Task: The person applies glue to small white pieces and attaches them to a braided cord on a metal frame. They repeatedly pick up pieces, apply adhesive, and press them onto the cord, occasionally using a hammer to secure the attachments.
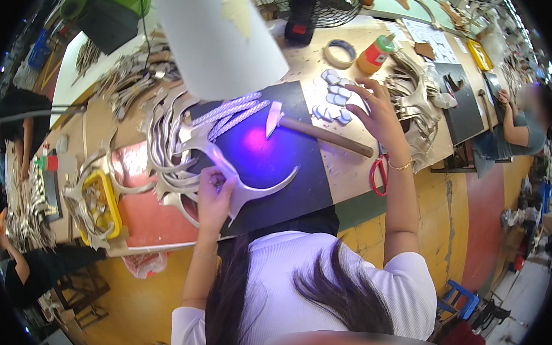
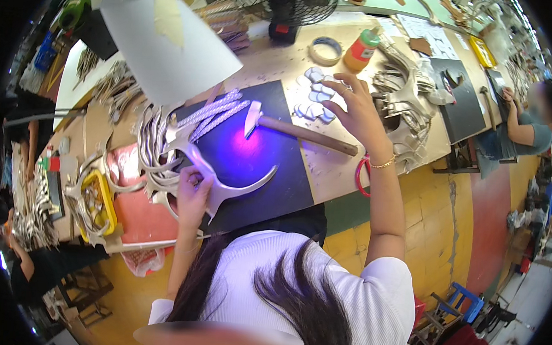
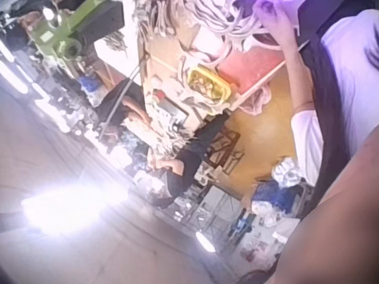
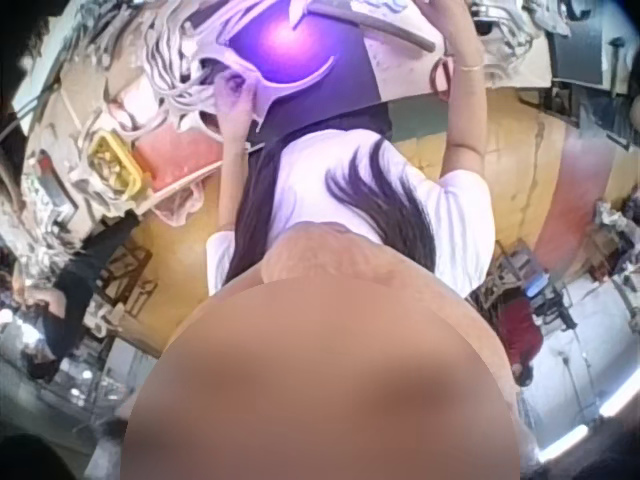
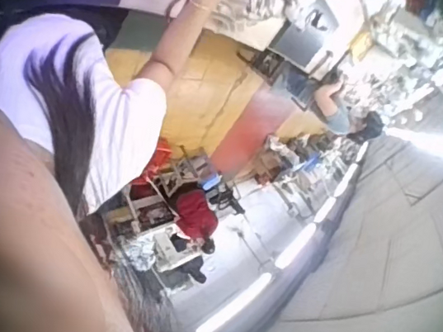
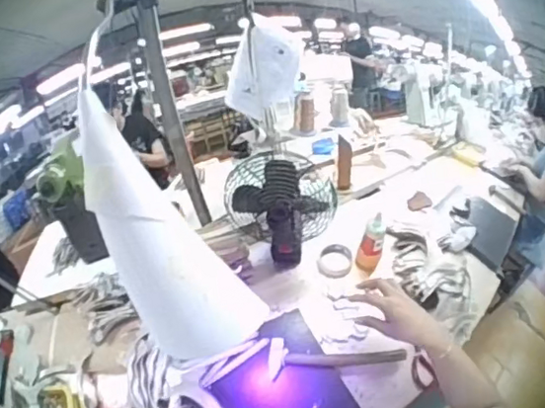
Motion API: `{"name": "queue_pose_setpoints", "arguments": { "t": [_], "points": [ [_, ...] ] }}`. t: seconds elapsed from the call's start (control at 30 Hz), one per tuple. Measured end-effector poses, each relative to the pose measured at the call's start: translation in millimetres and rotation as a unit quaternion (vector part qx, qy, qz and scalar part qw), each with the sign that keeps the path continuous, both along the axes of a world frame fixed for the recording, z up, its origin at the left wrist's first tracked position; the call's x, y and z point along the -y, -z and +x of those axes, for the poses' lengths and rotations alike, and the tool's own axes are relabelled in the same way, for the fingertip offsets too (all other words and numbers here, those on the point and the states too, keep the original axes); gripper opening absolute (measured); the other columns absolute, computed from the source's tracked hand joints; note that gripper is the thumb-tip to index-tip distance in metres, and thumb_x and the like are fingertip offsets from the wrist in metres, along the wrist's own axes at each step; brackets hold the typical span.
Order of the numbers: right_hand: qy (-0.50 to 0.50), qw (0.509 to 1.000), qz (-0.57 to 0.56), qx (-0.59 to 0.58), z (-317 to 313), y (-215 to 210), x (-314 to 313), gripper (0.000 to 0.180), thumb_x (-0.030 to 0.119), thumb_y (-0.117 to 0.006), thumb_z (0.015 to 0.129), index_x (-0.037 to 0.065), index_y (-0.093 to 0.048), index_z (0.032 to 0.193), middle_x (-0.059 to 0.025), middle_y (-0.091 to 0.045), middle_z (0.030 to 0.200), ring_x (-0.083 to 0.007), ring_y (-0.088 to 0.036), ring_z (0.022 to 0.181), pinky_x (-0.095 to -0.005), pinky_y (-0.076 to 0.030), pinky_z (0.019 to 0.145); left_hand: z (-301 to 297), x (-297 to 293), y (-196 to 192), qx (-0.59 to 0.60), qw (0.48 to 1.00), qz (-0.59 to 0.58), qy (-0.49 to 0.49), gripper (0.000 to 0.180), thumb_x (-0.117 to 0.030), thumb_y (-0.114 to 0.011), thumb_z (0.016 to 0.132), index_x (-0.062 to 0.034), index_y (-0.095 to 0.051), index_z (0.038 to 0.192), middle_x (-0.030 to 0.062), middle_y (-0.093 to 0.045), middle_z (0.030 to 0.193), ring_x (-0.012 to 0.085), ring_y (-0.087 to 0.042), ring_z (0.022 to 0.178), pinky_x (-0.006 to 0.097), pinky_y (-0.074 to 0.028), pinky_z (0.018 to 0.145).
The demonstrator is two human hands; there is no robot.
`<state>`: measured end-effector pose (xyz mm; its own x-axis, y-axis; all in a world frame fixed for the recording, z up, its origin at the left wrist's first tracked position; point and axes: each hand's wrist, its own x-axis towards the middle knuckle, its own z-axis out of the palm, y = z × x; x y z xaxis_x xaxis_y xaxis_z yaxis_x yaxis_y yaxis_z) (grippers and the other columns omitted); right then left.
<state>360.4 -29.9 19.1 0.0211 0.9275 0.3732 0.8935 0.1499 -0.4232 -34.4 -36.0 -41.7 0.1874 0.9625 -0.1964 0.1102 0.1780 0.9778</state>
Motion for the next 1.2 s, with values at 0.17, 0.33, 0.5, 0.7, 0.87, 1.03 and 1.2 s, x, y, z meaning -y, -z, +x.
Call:
{"name": "queue_pose_setpoints", "arguments": {
  "t": [0.17,0.33,0.5,0.7,0.87,1.03,1.2],
  "points": [
    [-0.077,0.995,-0.059,-0.028,-39.2,25.6,-29.0,0.03,0.013,-0.071,0.089,0.01,-0.07,0.118,-0.0096,-0.062,0.12,-0.0288,-0.059,0.115,-0.0388,-0.048,0.1,0.9,-0.7,10.9,-0.208,0.968,0.11,-0.083,0.034,-0.014,-0.07,0.094,0.0008,-0.051,0.119,0.0049,-0.057,0.078,0.0168,-0.059,0.071,0.031,-0.049,0.065],
    [-0.142,0.987,-0.063,-0.04,-84.5,39.0,-62.8,0.023,0.014,-0.066,0.091,0.006,-0.073,0.111,-0.0106,-0.064,0.112,-0.0297,-0.061,0.108,-0.0394,-0.049,0.097,3.7,-5.5,-3.2,-0.396,0.858,0.314,-0.088,0.038,-0.013,-0.073,0.089,-0.0005,-0.055,0.12,0.015,-0.059,0.1,0.0323,-0.06,0.09,0.042,-0.05,0.075],
    [-0.171,0.984,-0.048,-0.009,-120.9,48.6,-99.0,0.014,0.014,-0.067,0.086,0.006,-0.074,0.096,-0.0097,-0.066,0.101,-0.0288,-0.06,0.102,-0.039,-0.05,0.091,13.0,13.1,-4.2,-0.338,0.831,0.436,0.074,0.035,-0.009,-0.073,0.083,-0.0031,-0.064,0.116,0.0154,-0.059,0.117,0.0347,-0.056,0.11,0.048,-0.046,0.094],
    [-0.055,0.99,-0.101,-0.087,-147.9,69.0,-155.0,0.028,0.02,-0.068,0.086,0.005,-0.07,0.11,-0.0159,-0.066,0.117,-0.0356,-0.058,0.118,-0.0441,-0.047,0.099,32.1,22.0,15.4,-0.309,0.815,0.452,0.191,0.035,-0.01,-0.069,0.084,-0.0022,-0.066,0.118,0.0147,-0.059,0.125,0.0334,-0.055,0.118,0.048,-0.044,0.099],
    [-0.068,0.997,-0.012,-0.023,-153.6,84.6,-188.1,0.039,0.022,-0.066,0.089,0.003,-0.064,0.122,-0.019,-0.065,0.125,-0.0374,-0.059,0.12,-0.0448,-0.047,0.101,35.7,24.1,24.3,-0.32,0.817,0.444,0.18,0.04,-0.009,-0.072,0.082,-0.0032,-0.065,0.121,0.0123,-0.059,0.125,0.0323,-0.056,0.117,0.048,-0.044,0.1],
    [-0.123,0.989,-0.016,-0.078,-129.2,61.6,-171.8,0.039,0.019,-0.068,0.089,0.001,-0.063,0.123,-0.0176,-0.067,0.118,-0.0324,-0.063,0.11,-0.0417,-0.051,0.094,35.5,26.0,24.0,-0.321,0.821,0.439,0.174,0.038,-0.01,-0.071,0.083,-0.003,-0.065,0.12,0.012,-0.06,0.123,0.032,-0.055,0.118,0.048,-0.043,0.101],
    [-0.146,0.902,-0.256,-0.316,-116.9,27.0,-146.0,0.018,0.005,-0.058,0.095,-0.001,-0.066,0.11,-0.011,-0.072,0.089,-0.0179,-0.068,0.078,-0.0312,-0.055,0.068,35.6,24.6,25.2,-0.333,0.815,0.436,0.186,0.038,-0.014,-0.067,0.086,-0.0025,-0.063,0.122,0.0121,-0.059,0.124,0.0301,-0.052,0.121,0.047,-0.038,0.105]
  ]
}}
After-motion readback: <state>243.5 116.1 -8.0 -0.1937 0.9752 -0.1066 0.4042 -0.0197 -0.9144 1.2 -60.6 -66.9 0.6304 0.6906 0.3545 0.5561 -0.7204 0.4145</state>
